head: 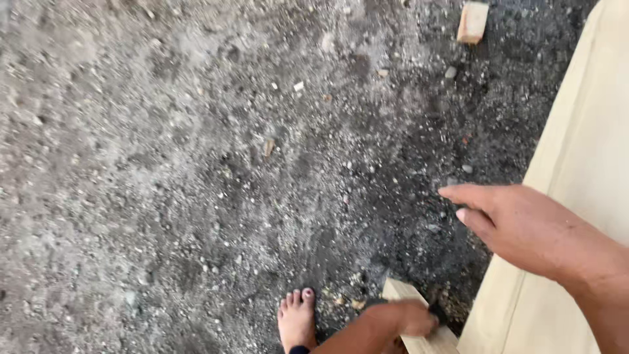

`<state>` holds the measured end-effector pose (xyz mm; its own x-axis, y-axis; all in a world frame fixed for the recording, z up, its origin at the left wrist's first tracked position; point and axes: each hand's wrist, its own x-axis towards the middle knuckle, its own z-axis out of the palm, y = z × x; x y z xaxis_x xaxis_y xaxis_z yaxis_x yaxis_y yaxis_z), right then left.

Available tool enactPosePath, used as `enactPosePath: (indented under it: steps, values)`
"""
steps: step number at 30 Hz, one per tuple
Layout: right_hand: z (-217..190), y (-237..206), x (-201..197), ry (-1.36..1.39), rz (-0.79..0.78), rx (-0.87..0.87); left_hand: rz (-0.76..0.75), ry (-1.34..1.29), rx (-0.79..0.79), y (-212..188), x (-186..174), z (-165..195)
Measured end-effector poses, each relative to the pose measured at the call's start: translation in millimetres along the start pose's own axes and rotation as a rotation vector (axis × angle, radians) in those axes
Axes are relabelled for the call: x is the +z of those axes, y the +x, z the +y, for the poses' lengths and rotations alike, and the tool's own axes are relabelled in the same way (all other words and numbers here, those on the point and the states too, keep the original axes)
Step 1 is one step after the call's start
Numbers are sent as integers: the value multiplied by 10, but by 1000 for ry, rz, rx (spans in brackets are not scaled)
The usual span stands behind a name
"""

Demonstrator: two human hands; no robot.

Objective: The person sands the edges, rails, and corner posts of wooden slatted bench frames by hand using a folded sheet of sandpaper, working along the frame sides and then the legs and corners of multiple benches.

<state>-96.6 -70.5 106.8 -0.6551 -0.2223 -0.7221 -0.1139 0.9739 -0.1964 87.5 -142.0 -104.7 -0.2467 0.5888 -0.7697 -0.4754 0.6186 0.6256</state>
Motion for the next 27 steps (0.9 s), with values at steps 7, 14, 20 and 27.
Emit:
enactPosePath:
  steps: [7,14,20,27]
  values:
    - [194,140,93,41,-15,62,31,80,-72,19,-26,85]
    - [352,258,217,51,13,-17,680,269,19,-254,330,-534]
    - [409,312,337,183,181,-171,1051,463,-562,-1029,274,-1586]
    - [448,45,101,517,270,-127,962,459,-608,-941,301,-1075]
